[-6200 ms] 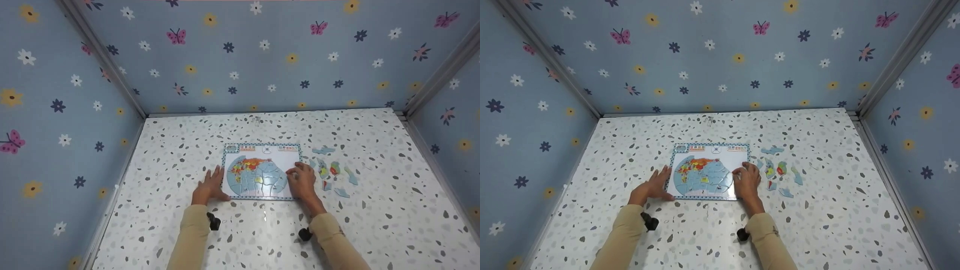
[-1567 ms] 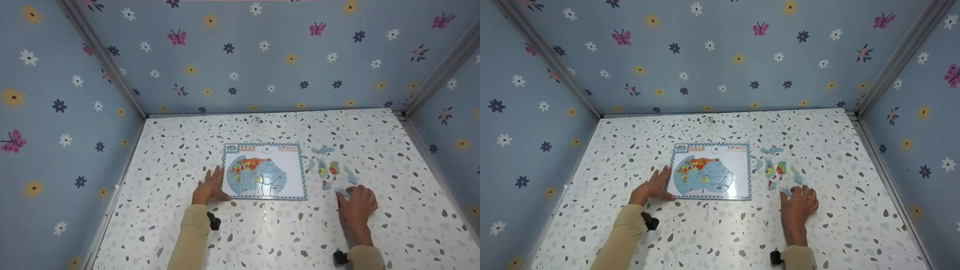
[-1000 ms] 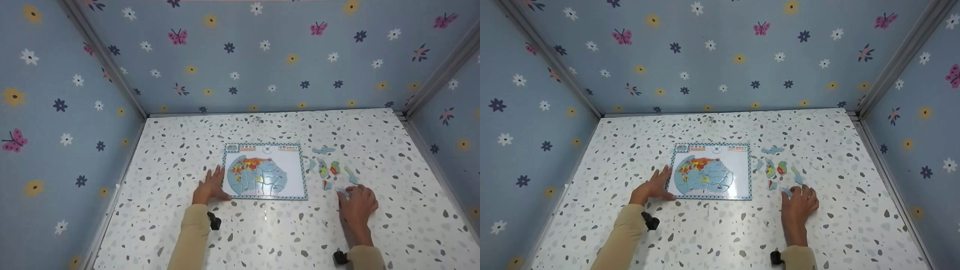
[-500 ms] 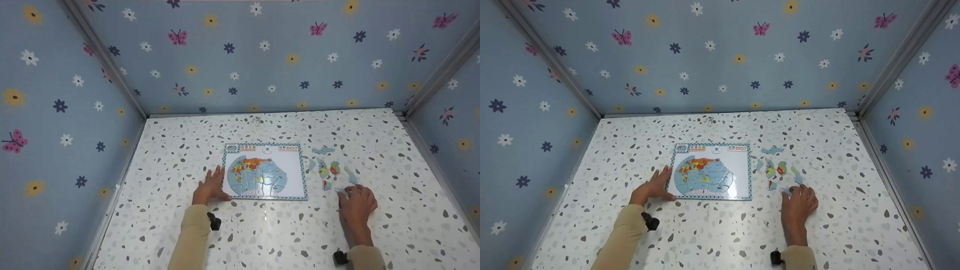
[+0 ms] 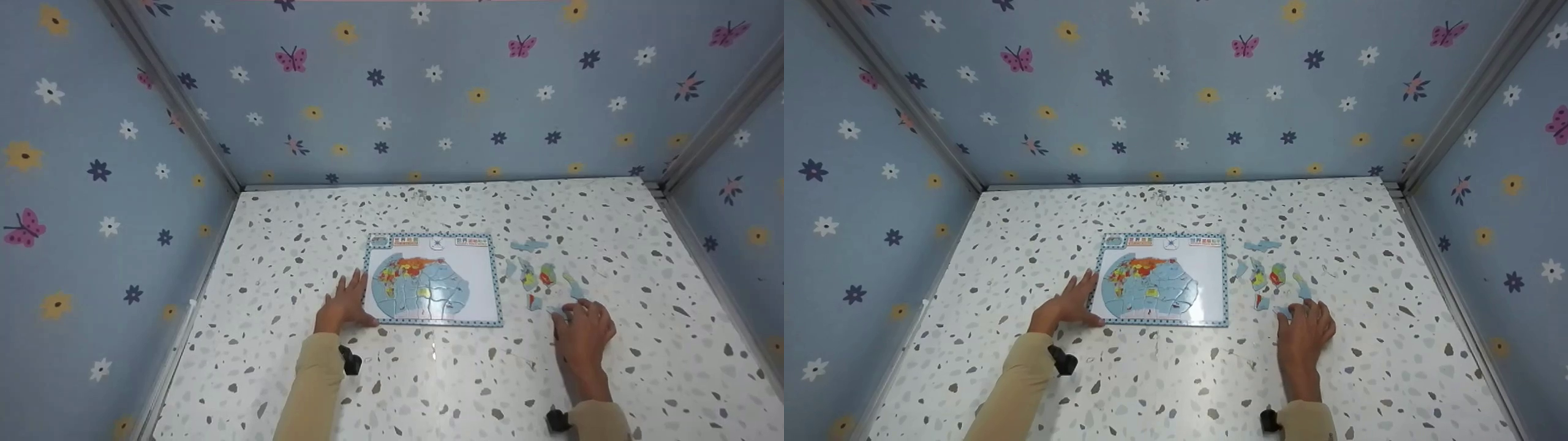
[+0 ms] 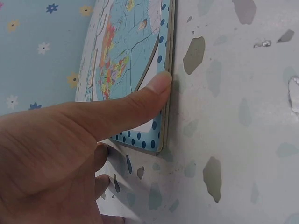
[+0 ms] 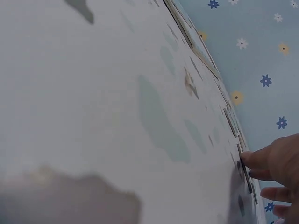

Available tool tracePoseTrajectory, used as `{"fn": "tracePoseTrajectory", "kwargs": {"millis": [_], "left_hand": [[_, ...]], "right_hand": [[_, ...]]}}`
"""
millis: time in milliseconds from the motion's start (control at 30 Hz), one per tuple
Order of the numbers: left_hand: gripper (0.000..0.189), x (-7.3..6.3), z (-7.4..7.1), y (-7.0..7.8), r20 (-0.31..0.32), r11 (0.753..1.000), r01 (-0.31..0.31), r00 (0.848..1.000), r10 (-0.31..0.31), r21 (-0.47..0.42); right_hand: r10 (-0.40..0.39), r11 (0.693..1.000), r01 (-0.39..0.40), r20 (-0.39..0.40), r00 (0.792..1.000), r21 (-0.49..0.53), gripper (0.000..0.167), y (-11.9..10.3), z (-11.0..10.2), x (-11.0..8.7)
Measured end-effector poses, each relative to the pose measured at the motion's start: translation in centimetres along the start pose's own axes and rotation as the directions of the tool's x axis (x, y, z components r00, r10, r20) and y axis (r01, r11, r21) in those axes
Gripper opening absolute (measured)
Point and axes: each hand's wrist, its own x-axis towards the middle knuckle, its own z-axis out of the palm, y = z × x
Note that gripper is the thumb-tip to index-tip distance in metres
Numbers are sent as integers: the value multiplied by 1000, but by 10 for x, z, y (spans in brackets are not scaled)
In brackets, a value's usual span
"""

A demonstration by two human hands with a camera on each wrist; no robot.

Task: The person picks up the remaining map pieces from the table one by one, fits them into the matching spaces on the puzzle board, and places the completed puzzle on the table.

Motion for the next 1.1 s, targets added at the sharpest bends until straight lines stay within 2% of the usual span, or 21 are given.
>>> {"fn": "tracePoseTrajectory", "kwargs": {"millis": [367, 567, 700, 867, 1000, 1100], "left_hand": [[110, -3, -1, 0, -3, 1000, -24, 1000, 24, 18], [111, -2, 1, -1, -11, 999, -32, 999, 32, 20], [112, -1, 0, -2, -12, 999, -29, 999, 29, 18], [113, -1, 0, -2, -8, 1000, -18, 1000, 18, 10], [113, 0, 0, -2, -5, 1000, -14, 1000, 14, 7], [112, 0, 0, -2, -5, 1000, -16, 1000, 16, 9]], "right_hand": [[-89, 996, 90, -47, 995, 22, 28, 3, 0, -2], [-148, 985, 155, -85, 985, 75, 30, -1, -4, 0], [-157, 981, 166, -89, 984, 98, 28, -6, -6, 3], [-158, 984, 162, -62, 986, 71, 27, -13, -5, 7], [-202, 975, 208, -85, 976, 77, 26, -17, -4, 10], [-262, 955, 277, -129, 956, 108, 25, -20, -3, 12]]}}
